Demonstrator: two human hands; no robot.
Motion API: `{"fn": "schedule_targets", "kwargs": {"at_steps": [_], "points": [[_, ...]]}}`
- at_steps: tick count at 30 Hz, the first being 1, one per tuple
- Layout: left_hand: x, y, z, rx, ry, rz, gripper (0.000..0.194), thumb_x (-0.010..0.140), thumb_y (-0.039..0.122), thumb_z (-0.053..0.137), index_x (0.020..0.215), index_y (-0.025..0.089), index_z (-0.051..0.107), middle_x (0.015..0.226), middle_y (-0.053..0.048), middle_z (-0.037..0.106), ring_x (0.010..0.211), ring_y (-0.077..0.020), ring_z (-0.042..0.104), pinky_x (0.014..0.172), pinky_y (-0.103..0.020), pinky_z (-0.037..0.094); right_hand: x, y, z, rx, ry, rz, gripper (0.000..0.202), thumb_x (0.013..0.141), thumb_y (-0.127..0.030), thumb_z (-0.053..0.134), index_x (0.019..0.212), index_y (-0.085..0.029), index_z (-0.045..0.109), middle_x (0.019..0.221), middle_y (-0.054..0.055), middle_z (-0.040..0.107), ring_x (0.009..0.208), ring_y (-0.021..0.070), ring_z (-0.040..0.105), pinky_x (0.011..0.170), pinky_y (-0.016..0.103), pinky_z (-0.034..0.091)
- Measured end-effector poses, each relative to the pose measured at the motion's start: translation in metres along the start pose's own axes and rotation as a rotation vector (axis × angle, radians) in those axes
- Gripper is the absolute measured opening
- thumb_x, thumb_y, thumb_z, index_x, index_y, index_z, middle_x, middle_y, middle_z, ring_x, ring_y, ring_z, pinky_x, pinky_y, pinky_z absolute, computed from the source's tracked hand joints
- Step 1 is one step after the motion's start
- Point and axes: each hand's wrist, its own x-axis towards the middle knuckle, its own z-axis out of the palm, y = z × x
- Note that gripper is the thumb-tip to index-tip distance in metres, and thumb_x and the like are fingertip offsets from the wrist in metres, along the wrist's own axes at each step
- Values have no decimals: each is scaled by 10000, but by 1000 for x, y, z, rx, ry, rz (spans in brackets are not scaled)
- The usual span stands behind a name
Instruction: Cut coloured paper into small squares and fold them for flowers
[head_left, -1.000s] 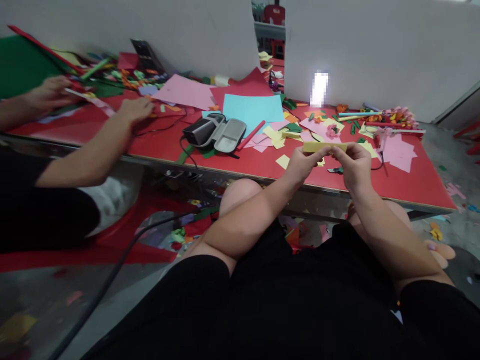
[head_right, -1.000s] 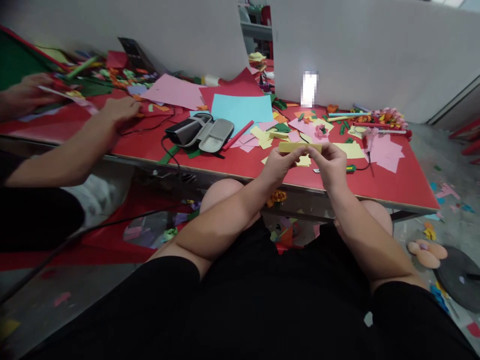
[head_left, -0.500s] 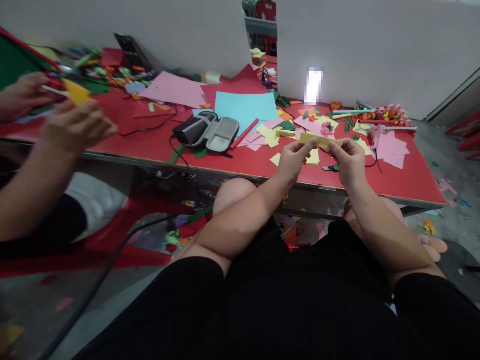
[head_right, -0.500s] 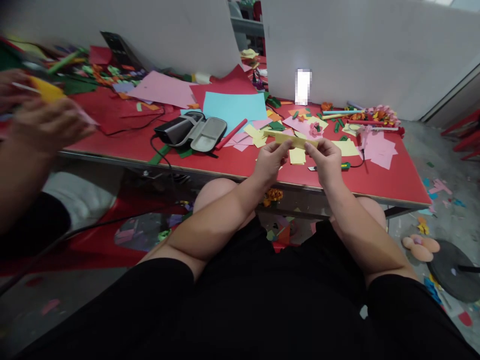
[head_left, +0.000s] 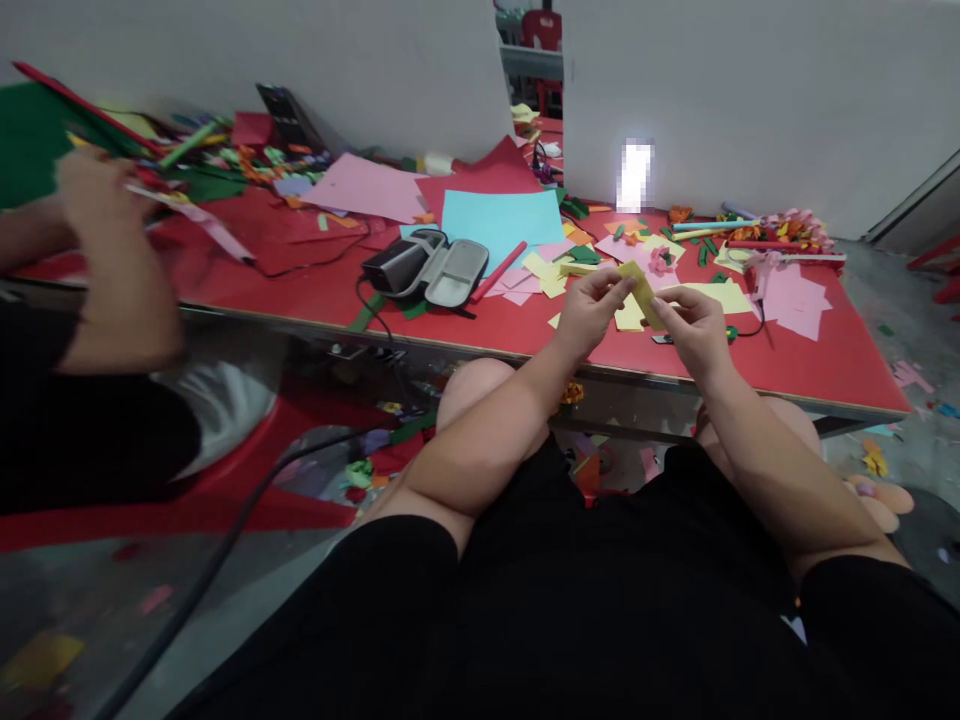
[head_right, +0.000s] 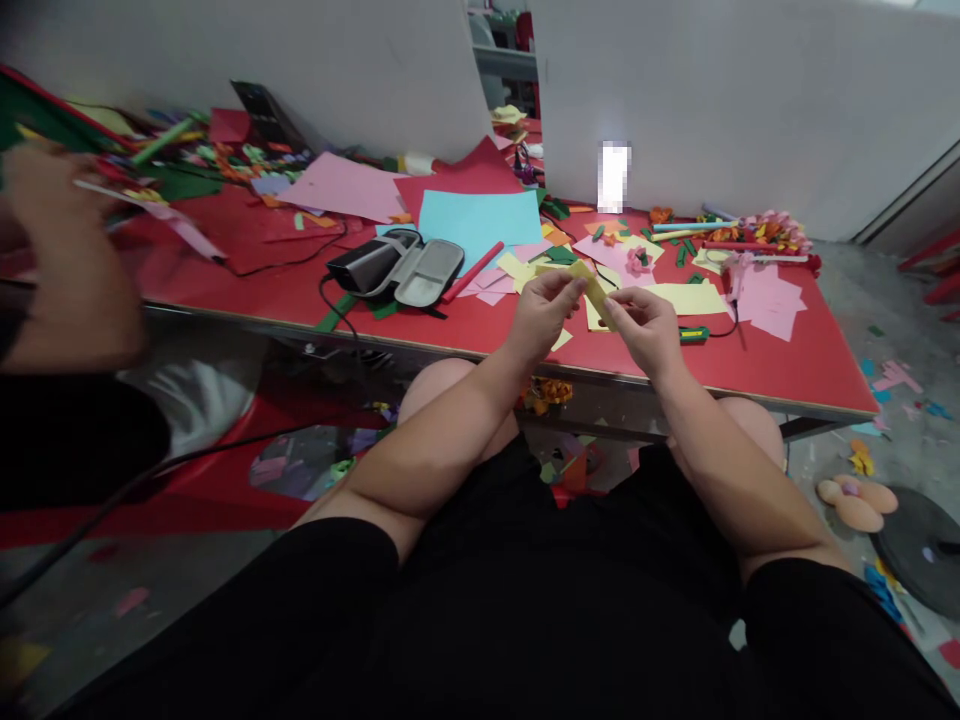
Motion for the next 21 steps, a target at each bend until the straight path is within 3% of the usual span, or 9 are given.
{"fn": "schedule_targets", "kwargs": {"at_steps": [2,5,10,13,18,21], "points": [[-3,-2,3,-35,45,-34,167,1087,414,958,1075,266,879,1033,-6,819,783,-118,681,685,-272,522,-2,2,2,-25,60,-23,508,851,-761,1052,911,-291,871,868,18,811,753,217,814,682,389,692],[-12,-5,11,-72,73,-97,235,1083,444,951,1228,285,859,1241,-28,867,947,-137,801,774,-245,614,-5,2,4,-126,160,-112,422,894,-701,1043,926,-309,890,1016,51,872,848,227,825,741,407,710],[-17,-3,18,-86,84,-139,316,1062,520,966,1116,255,804,1231,-58,869,1197,-182,835,934,-239,667,-8,-4,5,-290,166,-223,284,952,-581,1002,910,-328,879,1093,72,891,1012,271,823,874,457,717],[-14,-4,13,-82,37,-128,357,1047,571,977,1064,254,816,1125,-41,848,1097,-162,811,891,-232,639,-8,-3,6,-237,109,-191,323,924,-606,1006,949,-322,854,1060,57,866,953,248,813,842,435,697],[-9,-12,5,-62,-100,-43,521,903,694,1078,1023,245,844,1000,-7,791,913,-138,724,770,-231,600,-2,9,4,-8,0,-8,592,861,-818,1029,1020,-311,767,920,6,762,761,197,737,654,367,617],[-5,-17,2,-44,-123,-57,448,983,669,1011,1073,254,870,997,-12,792,914,-141,737,771,-228,614,4,17,-1,10,35,-40,599,874,-809,1026,967,-297,729,934,1,727,785,184,718,675,352,612]]}}
